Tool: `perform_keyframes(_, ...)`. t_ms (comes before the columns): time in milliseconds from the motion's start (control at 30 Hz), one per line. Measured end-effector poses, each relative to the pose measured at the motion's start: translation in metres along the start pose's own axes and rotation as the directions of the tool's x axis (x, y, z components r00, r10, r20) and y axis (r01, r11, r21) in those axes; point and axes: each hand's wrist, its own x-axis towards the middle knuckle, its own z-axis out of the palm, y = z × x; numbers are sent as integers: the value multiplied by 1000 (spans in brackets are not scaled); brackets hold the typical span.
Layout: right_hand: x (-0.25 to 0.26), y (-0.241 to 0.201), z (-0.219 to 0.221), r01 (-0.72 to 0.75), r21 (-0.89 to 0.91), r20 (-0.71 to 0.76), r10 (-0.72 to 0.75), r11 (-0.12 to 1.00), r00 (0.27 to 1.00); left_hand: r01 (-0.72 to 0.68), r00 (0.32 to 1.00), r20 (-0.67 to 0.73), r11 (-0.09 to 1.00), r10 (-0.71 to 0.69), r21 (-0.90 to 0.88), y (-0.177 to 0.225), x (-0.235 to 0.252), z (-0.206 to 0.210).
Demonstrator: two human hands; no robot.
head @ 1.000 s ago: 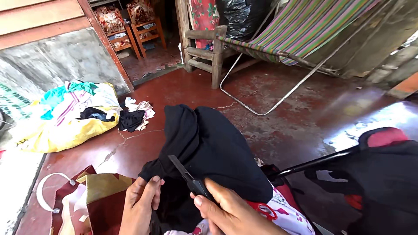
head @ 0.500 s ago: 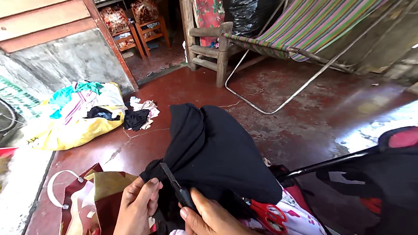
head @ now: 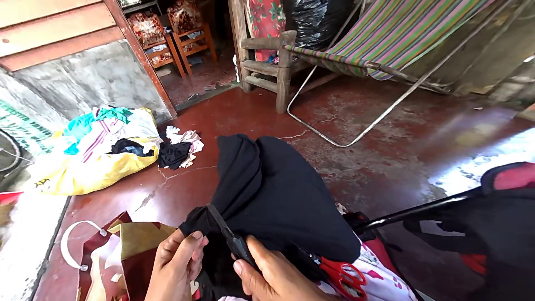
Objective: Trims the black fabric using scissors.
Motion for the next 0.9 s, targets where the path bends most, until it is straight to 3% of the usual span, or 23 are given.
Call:
perform_keyframes(467,-1,-6,-3,-34,-131,35,39,991,999,-7,1000,5,1000,7,-7,0,0,0)
perform_keyframes(900,-2,-5,-3,-4,-118,24,6,993,1000,-4,1000,14,1000,4,-2,1,0,1)
